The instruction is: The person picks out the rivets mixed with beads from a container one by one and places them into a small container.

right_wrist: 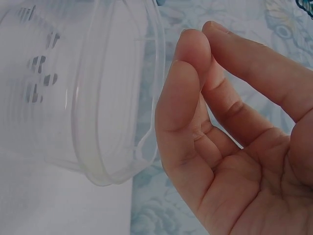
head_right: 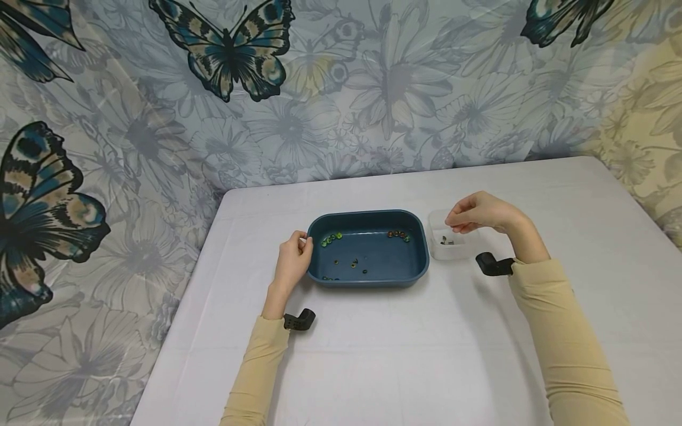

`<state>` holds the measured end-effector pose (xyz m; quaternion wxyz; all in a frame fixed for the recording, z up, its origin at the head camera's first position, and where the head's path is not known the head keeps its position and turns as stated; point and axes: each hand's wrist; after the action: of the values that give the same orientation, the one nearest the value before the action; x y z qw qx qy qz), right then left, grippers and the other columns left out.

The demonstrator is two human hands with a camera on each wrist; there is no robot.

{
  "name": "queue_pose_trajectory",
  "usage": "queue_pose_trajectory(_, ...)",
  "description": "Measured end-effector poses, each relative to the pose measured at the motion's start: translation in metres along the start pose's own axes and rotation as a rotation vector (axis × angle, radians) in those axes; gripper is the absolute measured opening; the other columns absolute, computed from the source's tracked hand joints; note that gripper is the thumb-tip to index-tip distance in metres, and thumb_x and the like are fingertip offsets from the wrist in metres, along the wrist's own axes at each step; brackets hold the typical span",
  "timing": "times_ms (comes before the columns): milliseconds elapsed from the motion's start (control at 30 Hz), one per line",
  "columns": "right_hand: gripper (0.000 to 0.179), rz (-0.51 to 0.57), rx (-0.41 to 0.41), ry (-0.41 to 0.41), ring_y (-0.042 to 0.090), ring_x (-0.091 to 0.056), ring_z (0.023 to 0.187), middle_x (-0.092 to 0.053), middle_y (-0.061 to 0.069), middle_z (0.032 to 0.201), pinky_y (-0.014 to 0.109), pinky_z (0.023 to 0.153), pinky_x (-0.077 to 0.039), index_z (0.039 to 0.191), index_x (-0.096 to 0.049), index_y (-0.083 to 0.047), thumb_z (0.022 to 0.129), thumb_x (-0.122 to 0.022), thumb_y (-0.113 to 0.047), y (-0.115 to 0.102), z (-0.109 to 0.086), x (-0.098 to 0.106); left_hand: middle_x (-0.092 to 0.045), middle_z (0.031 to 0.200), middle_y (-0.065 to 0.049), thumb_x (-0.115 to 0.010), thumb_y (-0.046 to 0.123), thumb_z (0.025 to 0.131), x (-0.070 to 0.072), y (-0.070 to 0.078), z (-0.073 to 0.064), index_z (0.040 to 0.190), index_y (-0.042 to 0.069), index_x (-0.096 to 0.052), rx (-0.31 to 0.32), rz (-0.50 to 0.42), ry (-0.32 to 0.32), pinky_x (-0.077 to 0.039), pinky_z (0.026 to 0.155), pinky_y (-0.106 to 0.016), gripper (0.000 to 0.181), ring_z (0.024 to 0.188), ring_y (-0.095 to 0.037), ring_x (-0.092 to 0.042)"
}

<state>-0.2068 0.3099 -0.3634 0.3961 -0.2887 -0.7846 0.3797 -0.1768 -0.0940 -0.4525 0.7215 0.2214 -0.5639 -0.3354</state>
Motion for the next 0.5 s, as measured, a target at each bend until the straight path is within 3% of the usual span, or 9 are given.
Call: queue_pose_trajectory(500,0.019,-0.026,0.025,0.004,0.016,-0.062,0.075,-0.063,0.007,0.085,0.030,0.072,-0.051,0.097,-0.063,0.004,0.092,-0.058,-0.013,-0.0091,0.0047,-0.0039,-0.043,0.053,0.001,-0.049,0.015,0.095,-0.0006,-0.0013,0.0007,0.103,-0.004,-0.058,-0.006,-0.004,0.004,-0.031,0.042,-0.023,0.022,0.042,-0.010,-0.038)
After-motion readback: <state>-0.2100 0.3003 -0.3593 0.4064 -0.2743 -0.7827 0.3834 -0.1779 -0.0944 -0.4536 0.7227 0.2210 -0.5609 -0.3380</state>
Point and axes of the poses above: each hand's wrist, its own z-axis towards the middle knuckle, its own x-axis out of the back of the hand, y = z × x
